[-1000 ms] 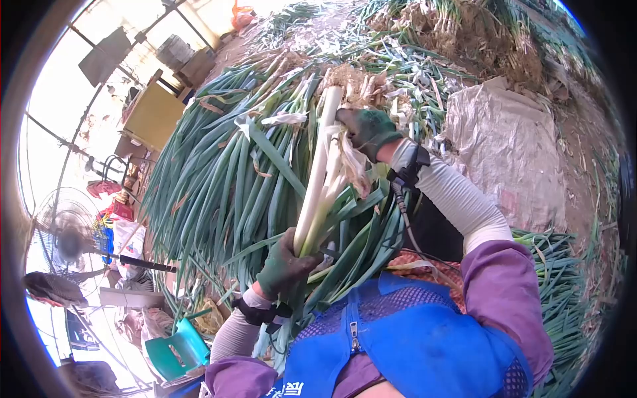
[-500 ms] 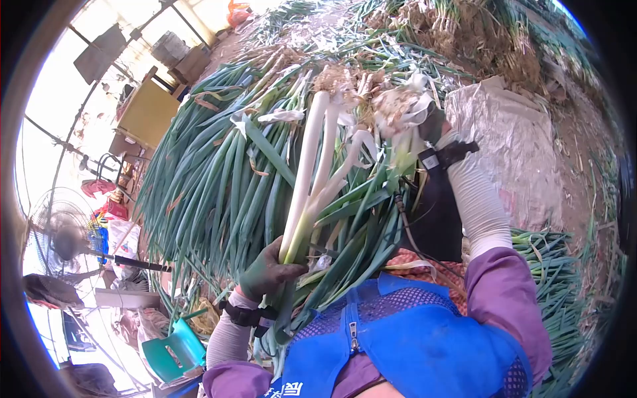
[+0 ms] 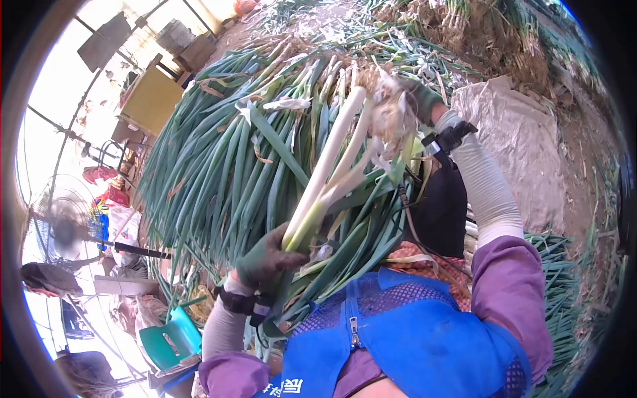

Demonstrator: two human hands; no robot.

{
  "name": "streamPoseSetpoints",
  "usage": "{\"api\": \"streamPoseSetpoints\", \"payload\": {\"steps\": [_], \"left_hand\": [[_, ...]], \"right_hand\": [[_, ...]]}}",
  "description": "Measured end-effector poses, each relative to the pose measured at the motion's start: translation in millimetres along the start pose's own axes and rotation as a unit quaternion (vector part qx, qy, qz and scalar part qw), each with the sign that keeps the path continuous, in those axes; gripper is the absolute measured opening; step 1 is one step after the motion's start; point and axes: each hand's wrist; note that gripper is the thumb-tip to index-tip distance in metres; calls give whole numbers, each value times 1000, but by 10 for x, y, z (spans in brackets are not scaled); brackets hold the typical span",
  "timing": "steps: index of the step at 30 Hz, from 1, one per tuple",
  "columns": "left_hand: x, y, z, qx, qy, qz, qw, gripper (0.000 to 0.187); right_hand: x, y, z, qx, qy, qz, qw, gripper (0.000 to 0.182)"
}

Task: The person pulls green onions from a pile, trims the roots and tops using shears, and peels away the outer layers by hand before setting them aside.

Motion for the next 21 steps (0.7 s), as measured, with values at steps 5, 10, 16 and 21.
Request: {"api": "streamPoseSetpoints", "payload": {"steps": [5,10,16,21], "left_hand": [[224,-264,-93,-33,4,3,999,60],[-2,-241,-203,-8,-30,62,998,60],[-103,-55,-24,-13,-14,50,999,61],[-22,-7,-10,24,6,58,998,58]], "right_hand": [[337,-672,-395,461,-118,235,847,48],[802,-472,-423,166,-75,157,971,60],[971,1006,495,-424,56,-154,890,76],[659,950,1146,-341,67,-170,922,49]]}}
Point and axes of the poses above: each hand's wrist, its own x-axis away from the middle knuckle, its own y-axis out of the palm, z = x × y, and after that the axes turned 15 degrees about z, right-handed
